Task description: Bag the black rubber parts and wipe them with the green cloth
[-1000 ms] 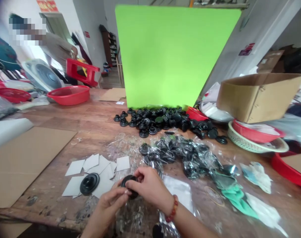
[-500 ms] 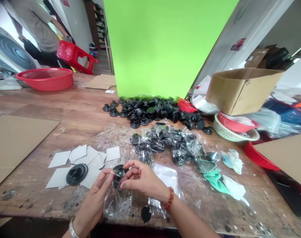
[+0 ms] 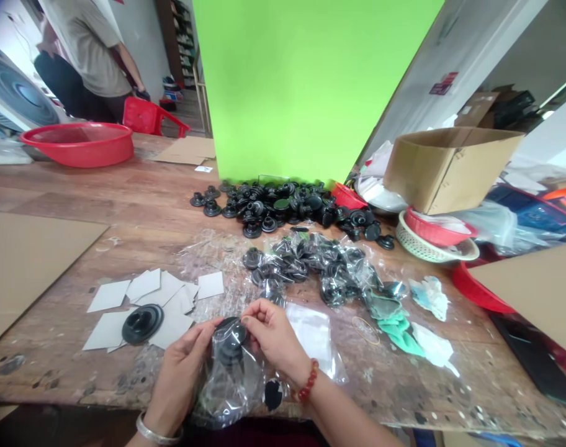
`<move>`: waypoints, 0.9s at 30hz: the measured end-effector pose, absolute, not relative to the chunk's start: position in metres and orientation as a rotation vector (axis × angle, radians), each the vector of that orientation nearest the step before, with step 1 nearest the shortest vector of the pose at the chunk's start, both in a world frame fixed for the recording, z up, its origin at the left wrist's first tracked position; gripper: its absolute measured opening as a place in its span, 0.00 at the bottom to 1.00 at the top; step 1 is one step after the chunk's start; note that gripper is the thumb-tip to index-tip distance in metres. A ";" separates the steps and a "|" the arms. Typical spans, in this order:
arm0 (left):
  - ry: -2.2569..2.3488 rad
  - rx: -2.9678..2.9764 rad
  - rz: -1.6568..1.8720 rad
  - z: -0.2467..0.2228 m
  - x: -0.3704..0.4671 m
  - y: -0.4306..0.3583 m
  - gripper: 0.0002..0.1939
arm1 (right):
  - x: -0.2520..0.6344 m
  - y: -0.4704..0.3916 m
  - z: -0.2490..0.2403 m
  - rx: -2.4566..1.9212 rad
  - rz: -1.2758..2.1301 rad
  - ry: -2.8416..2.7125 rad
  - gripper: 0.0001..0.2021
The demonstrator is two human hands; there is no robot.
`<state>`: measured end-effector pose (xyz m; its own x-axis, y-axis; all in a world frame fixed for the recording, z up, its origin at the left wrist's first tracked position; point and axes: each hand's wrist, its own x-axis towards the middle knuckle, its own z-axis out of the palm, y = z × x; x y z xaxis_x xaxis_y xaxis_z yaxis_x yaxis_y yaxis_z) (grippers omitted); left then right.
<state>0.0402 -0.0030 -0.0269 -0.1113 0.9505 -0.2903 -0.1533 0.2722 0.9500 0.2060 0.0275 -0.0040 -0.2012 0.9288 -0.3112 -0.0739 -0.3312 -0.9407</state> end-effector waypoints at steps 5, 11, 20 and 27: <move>1.128 0.732 1.029 -0.015 0.043 -0.005 0.26 | 0.202 0.021 0.001 -1.256 1.557 -1.239 0.09; 1.344 0.789 1.076 -0.016 0.035 -0.002 0.20 | 0.210 0.026 0.007 -1.189 1.610 -1.347 0.07; 1.223 1.047 1.078 -0.016 0.030 0.005 0.23 | 0.220 0.023 0.009 -1.180 1.617 -1.460 0.03; 1.210 1.179 0.935 -0.031 0.019 0.013 0.24 | 0.219 0.023 0.015 -0.935 1.682 -1.343 0.03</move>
